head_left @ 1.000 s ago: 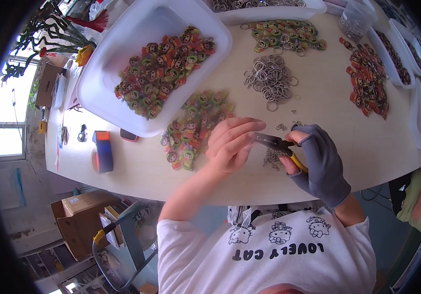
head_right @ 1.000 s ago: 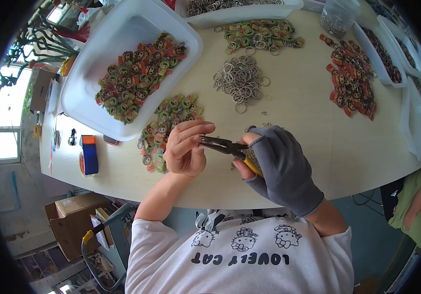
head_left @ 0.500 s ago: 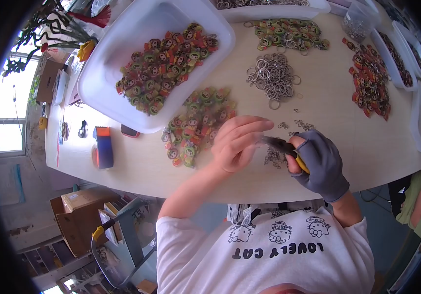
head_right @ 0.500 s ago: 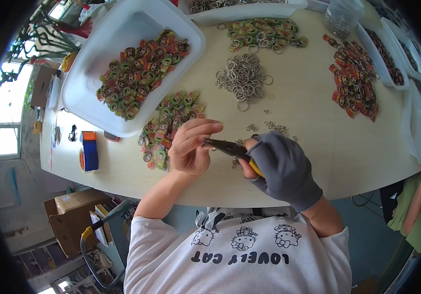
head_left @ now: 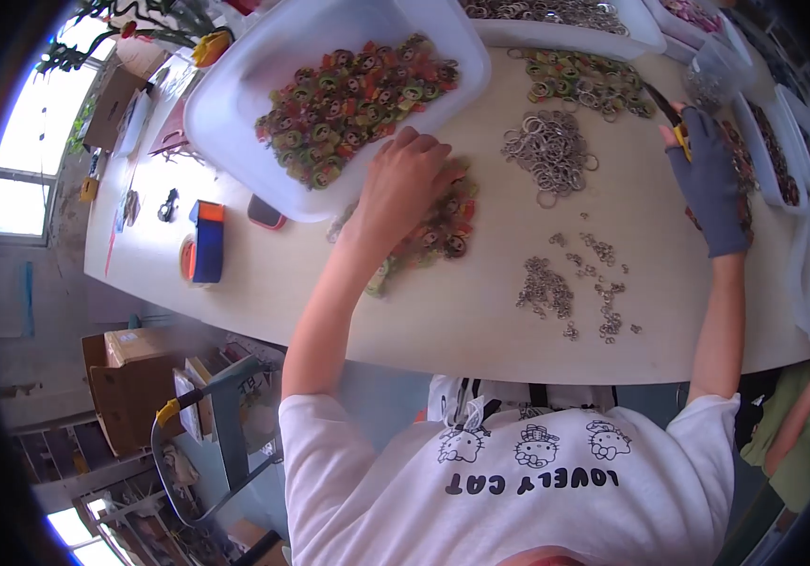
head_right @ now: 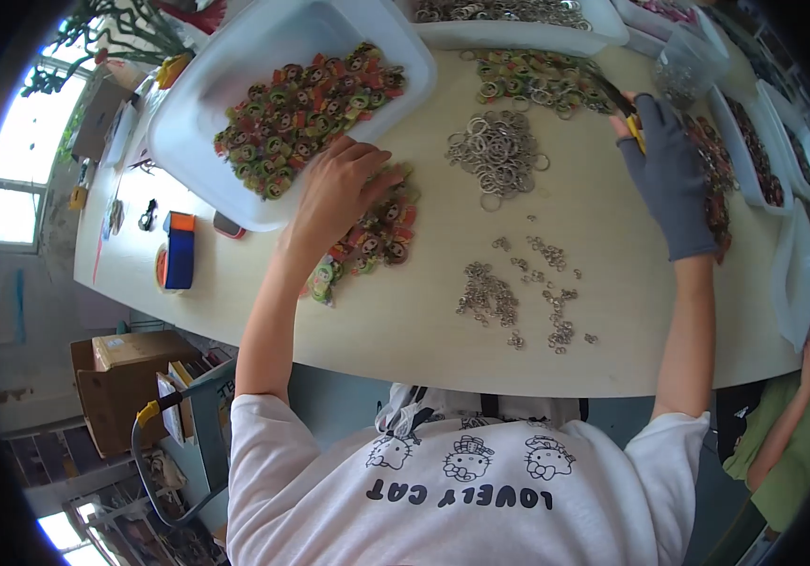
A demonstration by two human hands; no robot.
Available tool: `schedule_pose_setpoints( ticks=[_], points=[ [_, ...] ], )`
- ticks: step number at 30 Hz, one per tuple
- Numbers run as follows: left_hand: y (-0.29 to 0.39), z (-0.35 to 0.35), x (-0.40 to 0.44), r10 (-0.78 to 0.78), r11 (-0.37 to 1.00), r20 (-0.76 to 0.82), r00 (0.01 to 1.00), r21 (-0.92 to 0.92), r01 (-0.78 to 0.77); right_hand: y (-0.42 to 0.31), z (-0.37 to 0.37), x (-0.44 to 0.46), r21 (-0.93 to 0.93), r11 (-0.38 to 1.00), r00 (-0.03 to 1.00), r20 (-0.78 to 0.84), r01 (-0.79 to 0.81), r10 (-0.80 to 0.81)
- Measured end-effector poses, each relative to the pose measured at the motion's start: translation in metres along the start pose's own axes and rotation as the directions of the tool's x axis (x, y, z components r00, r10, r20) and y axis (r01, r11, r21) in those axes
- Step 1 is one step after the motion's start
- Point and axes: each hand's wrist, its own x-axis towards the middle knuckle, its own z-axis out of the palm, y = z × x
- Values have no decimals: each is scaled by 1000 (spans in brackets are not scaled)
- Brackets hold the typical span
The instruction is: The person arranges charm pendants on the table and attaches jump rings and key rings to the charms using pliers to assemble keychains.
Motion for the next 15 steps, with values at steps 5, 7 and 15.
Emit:
schedule_pose_setpoints(
  ticks=[5,7,15],
  points=[
    [-3,25,9,-27,999,48,998,47,25,-1,-1,-49,193,965,976,160,-179,149],
    [5,12,18,-144,986,178,974,-58,156,-20,0,-58,316,920,956,250,-231,154],
    [32,0,17,-305,145,161,939,-966,213,-62,7,-51,365,920,917,399,-143,-16]
  ],
)
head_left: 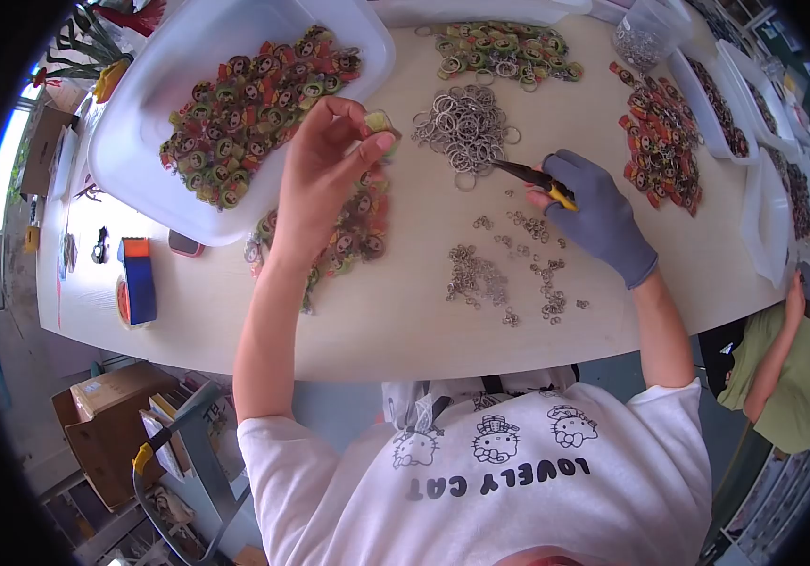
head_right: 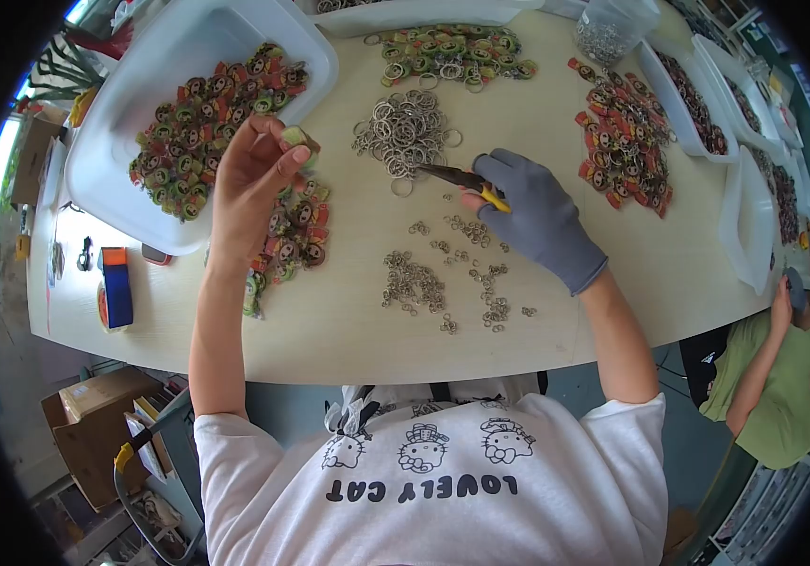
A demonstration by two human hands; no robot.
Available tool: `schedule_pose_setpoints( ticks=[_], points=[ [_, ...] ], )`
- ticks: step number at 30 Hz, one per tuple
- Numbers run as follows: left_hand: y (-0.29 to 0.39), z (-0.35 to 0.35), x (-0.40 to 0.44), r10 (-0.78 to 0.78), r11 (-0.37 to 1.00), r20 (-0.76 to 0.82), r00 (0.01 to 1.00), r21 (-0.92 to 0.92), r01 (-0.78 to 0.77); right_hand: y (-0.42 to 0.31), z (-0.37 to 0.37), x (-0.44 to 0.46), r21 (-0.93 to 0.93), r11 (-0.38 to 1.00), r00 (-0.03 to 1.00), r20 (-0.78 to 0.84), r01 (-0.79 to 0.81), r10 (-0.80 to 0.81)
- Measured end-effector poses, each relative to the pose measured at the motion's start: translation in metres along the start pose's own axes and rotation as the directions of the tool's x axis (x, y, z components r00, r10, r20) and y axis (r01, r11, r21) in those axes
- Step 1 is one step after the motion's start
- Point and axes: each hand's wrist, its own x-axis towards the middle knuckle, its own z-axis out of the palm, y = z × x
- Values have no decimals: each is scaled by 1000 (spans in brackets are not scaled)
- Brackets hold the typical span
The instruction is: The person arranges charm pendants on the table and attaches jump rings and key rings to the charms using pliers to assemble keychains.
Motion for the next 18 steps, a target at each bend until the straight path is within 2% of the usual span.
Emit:
schedule_pose_setpoints(
  ticks=[3,5,7,11,14,18],
  points=[
    [-14,14,-8,-147,933,0,989,-331,139,-1,8,2,-74,996,999,1,44,-44],
    [-24,19,-10,-168,909,37,985,-381,169,-2,11,-3,-138,989,999,8,44,-44],
    [-36,22,-12,-165,887,91,982,-421,188,-6,11,-12,-115,993,999,22,36,-34],
    [-45,21,-12,-169,877,82,982,-443,187,-14,11,-16,-98,994,999,22,40,-38],
    [-45,21,-14,-229,830,137,964,-491,267,-17,12,-4,-133,974,983,46,181,-176],
    [-44,27,-21,-249,835,134,959,-472,283,-8,18,4,-246,934,962,153,260,-228]
  ],
)
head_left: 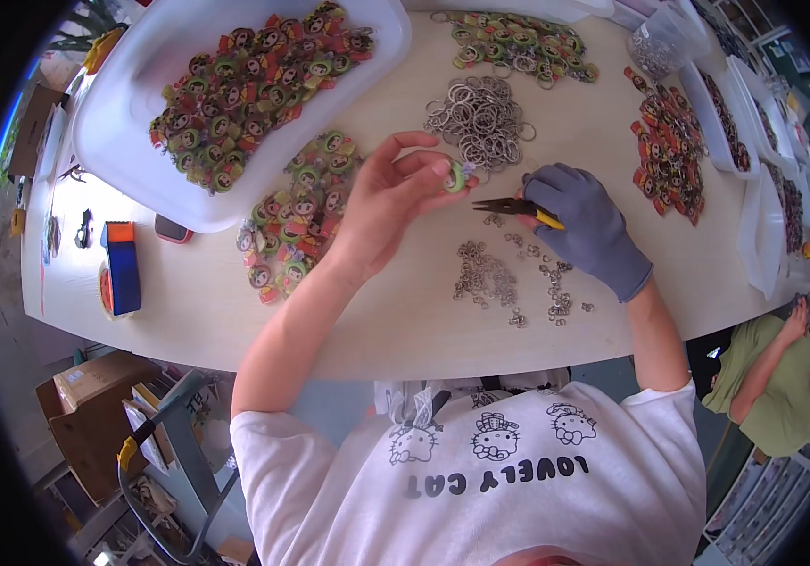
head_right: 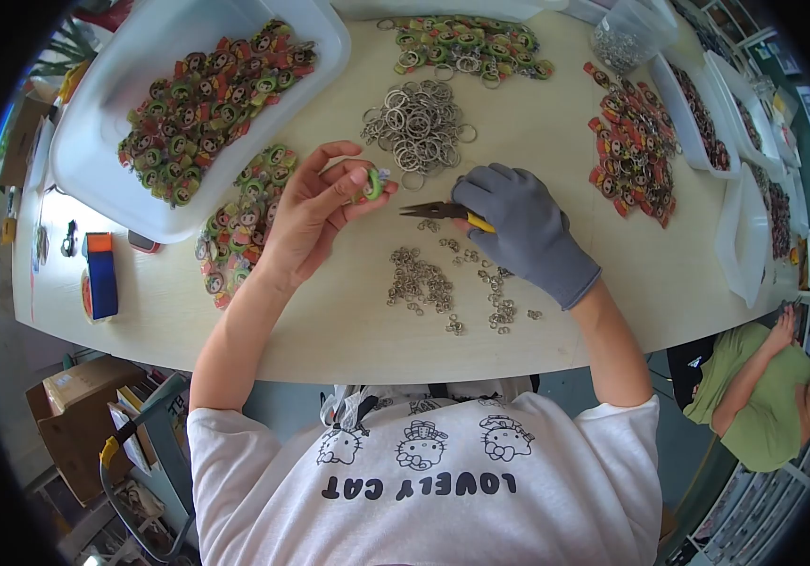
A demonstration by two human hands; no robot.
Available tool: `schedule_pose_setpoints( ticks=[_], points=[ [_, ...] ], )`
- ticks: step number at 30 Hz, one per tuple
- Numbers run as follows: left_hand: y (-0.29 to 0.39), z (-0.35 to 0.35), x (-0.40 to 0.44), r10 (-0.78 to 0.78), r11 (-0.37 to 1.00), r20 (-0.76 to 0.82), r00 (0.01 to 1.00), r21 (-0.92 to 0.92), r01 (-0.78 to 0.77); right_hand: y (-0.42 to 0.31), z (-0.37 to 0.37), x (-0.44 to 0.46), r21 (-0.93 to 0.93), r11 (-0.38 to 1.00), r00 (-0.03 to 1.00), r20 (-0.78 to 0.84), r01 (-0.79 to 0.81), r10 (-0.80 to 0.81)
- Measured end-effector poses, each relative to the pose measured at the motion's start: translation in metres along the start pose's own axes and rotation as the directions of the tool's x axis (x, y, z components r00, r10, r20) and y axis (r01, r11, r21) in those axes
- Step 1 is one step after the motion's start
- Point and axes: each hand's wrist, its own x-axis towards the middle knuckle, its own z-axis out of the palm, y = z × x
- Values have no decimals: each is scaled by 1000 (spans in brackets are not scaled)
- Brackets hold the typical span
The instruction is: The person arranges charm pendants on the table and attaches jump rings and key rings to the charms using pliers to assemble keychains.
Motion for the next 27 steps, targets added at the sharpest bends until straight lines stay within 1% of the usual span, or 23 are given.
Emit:
schedule_pose_setpoints(
  ticks=[2,5,9,11,13,15,16,19,20,22,25,27],
  points=[
    [1,3,0,-34,999,29,999,24,34,0,-1,1,-14,1000,998,63,-2,3],
    [1,5,-1,-77,996,81,994,42,74,0,1,2,-35,999,998,48,-33,35],
    [-7,0,-1,-69,998,143,987,21,67,-5,-5,1,101,987,992,15,-125,124],
    [-13,1,3,-73,996,160,984,-33,79,-3,-9,2,180,968,983,-14,-176,182],
    [-10,-2,-2,-66,995,148,987,-59,75,9,-4,-7,188,959,974,-49,-211,223],
    [-11,0,-2,-60,992,185,981,-97,79,12,3,-8,437,853,942,-36,-285,333],
    [-9,5,-3,-60,995,169,984,-68,72,16,-2,-15,518,783,912,-13,-345,410],
    [-12,9,-4,41,998,188,981,-44,-33,22,-22,-21,306,852,899,31,-425,438],
    [-13,10,-4,48,999,193,980,-27,-43,25,-22,-21,280,859,898,25,-429,440],
    [-12,12,-6,45,999,185,982,-32,-40,32,-18,-24,232,872,898,16,-432,440],
    [-11,14,-6,60,998,177,982,-10,-59,35,-12,-25,306,838,879,-7,-451,476],
    [-9,15,-6,64,997,167,984,20,-68,37,-9,-26,234,859,879,-39,-455,476]
  ],
)
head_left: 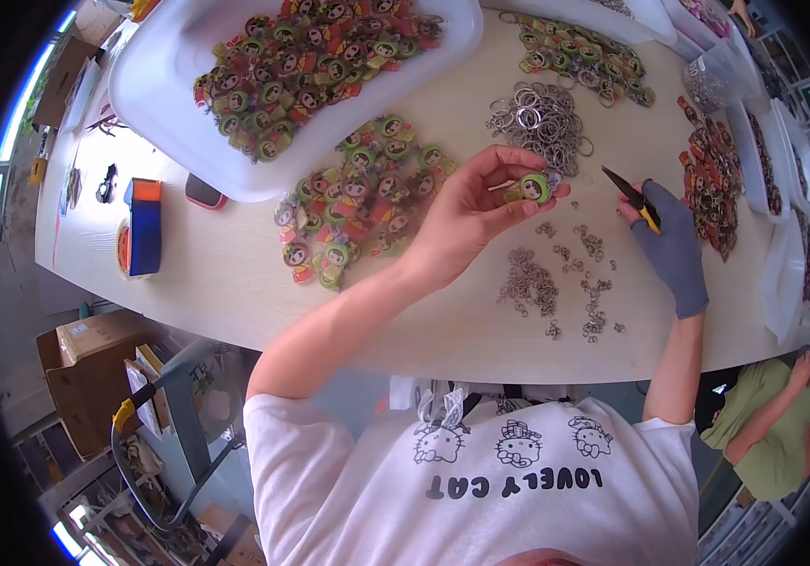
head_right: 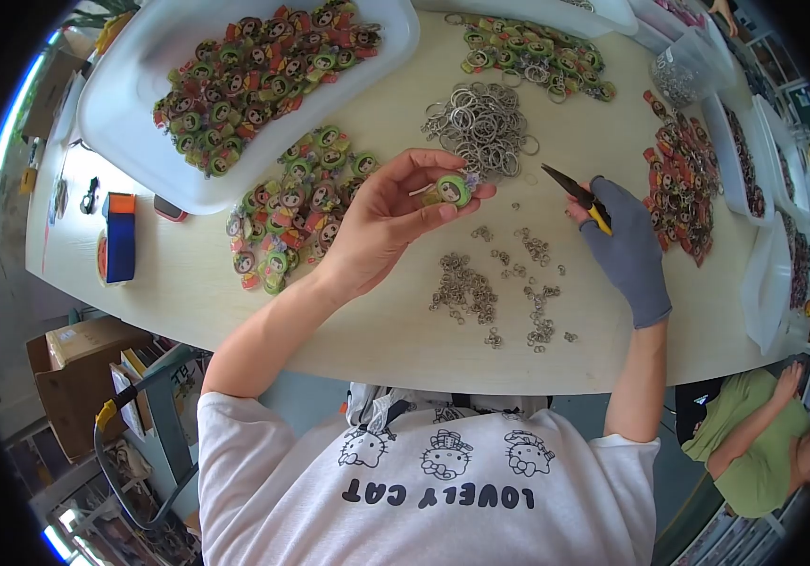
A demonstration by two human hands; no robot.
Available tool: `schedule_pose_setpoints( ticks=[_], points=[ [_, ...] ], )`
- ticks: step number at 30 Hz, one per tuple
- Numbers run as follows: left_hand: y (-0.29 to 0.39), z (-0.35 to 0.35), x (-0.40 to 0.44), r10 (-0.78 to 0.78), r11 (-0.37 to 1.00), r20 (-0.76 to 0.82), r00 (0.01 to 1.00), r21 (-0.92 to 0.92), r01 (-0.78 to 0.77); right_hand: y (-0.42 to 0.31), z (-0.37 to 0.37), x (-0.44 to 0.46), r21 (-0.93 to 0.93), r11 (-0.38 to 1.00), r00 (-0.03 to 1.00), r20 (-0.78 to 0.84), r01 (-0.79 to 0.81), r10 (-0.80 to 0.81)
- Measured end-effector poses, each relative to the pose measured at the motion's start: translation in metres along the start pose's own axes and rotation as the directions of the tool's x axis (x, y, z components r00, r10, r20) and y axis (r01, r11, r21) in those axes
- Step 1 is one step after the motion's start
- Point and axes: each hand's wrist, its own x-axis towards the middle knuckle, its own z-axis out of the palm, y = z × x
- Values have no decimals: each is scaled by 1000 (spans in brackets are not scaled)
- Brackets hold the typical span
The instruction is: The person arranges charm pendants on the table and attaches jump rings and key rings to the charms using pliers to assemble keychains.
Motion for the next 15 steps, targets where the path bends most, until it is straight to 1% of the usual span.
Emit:
schedule_pose_setpoints(
  ticks=[1,4,7,8,10,13,15],
  points=[
    [1,1,0,-3,1000,-10,1000,16,4,1,0,0,-39,999,1000,-16,4,-5],
    [0,3,-1,6,1000,-24,1000,30,-5,-1,0,0,-20,1000,998,-62,-3,2],
    [-4,5,-1,21,999,-30,999,28,-20,-41,-8,-6,214,977,998,-63,-6,20],
    [-5,6,-1,23,999,-30,999,29,-23,-53,-6,-9,339,940,999,-17,-20,28],
    [-7,12,-4,48,997,-40,998,58,-46,-75,0,-12,570,820,997,69,-60,25],
    [-14,18,-7,132,986,-31,991,108,-128,-91,13,-11,596,802,999,0,34,-42],
    [-16,19,-8,177,972,-21,984,161,-171,-93,16,-11,593,804,999,-19,41,-37]
  ],
)
